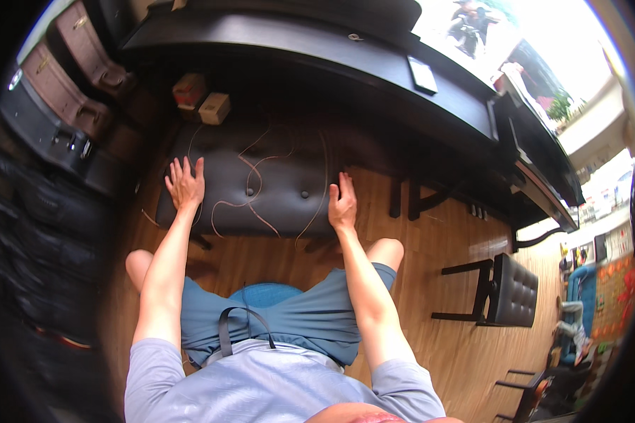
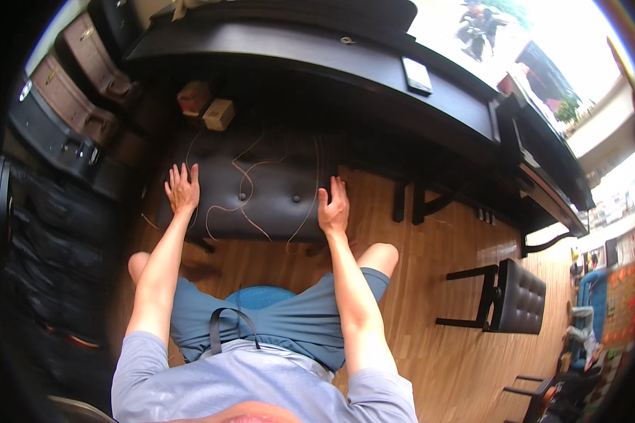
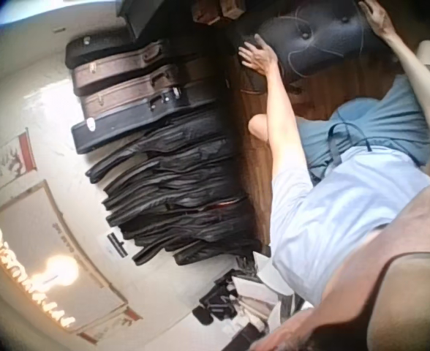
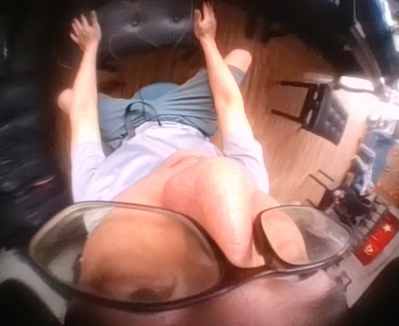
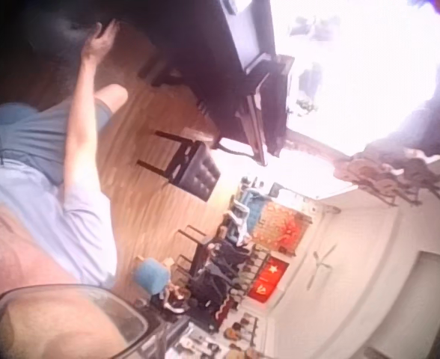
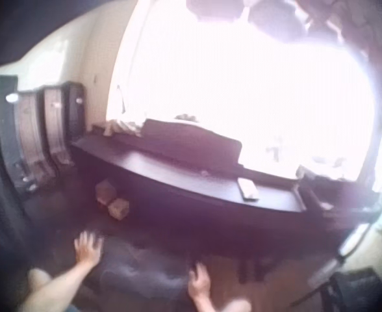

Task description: The person sits on the floor and shapes a long piece of thin wire into circular loops by hand. They form each loop and place it on a black stool in front of them, repeating the process to create several wire rings.

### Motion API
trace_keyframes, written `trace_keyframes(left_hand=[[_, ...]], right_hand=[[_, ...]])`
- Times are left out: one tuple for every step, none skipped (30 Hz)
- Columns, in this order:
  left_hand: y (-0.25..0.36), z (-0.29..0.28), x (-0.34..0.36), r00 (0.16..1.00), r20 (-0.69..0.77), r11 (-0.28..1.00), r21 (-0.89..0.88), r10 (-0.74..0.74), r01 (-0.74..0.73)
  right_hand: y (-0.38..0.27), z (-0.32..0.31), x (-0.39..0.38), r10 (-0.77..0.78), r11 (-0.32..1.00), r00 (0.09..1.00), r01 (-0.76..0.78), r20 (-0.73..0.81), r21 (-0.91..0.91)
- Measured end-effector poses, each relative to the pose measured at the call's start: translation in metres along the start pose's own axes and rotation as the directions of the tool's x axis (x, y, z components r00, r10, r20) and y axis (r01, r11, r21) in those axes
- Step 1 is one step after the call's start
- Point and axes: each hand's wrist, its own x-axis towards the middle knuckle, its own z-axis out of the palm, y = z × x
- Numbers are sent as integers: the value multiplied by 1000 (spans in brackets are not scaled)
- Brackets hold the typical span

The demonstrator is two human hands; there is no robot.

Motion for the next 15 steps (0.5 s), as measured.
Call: trace_keyframes(left_hand=[[0,-5,-1,1000,8,1000,-14,10,-10],[1,-7,-1,1000,10,999,-34,16,-16],[4,-8,0,1000,8,999,-46,20,-20],[2,-9,-4,1000,16,999,-47,15,-14],[2,-10,-6,1000,15,998,-59,17,-16],[5,-10,-3,1000,17,998,-55,22,-21],[2,-12,-4,1000,22,999,-38,15,-14],[1,-14,-5,1000,26,1000,-22,5,-4],[-1,-10,-4,1000,27,1000,-9,14,-14],[-4,-11,-4,1000,13,1000,-16,22,-22],[-7,-11,-3,999,12,999,-5,34,-34],[-7,-10,-2,999,14,999,0,44,-44],[-7,-11,-3,998,8,998,-4,57,-57],[-6,-10,-3,997,1,997,-10,73,-73],[-3,-8,-3,997,-7,997,-11,80,-80]], right_hand=[[-2,-2,-1,4,1000,1000,-4,9,8],[-2,-3,0,-2,1000,1000,1,18,16],[-1,-6,3,-11,1000,1000,10,20,26],[-2,-7,-2,6,1000,999,-7,41,23],[-3,-8,-2,19,1000,999,-20,49,18],[-3,-8,1,30,999,998,-31,58,13],[-5,-6,-2,44,999,997,-45,70,14],[-6,-5,-3,55,998,995,-57,83,15],[-7,-6,-3,63,998,993,-65,97,16],[-12,-4,-4,70,998,993,-70,100,3],[-13,-2,-4,56,998,993,-57,107,3],[-11,-3,-3,41,999,993,-41,114,-2],[-8,-4,-3,33,999,990,-31,140,-18],[-7,-5,-3,23,999,986,-17,162,-36],[-5,-6,-2,16,1000,988,-13,151,-21]])
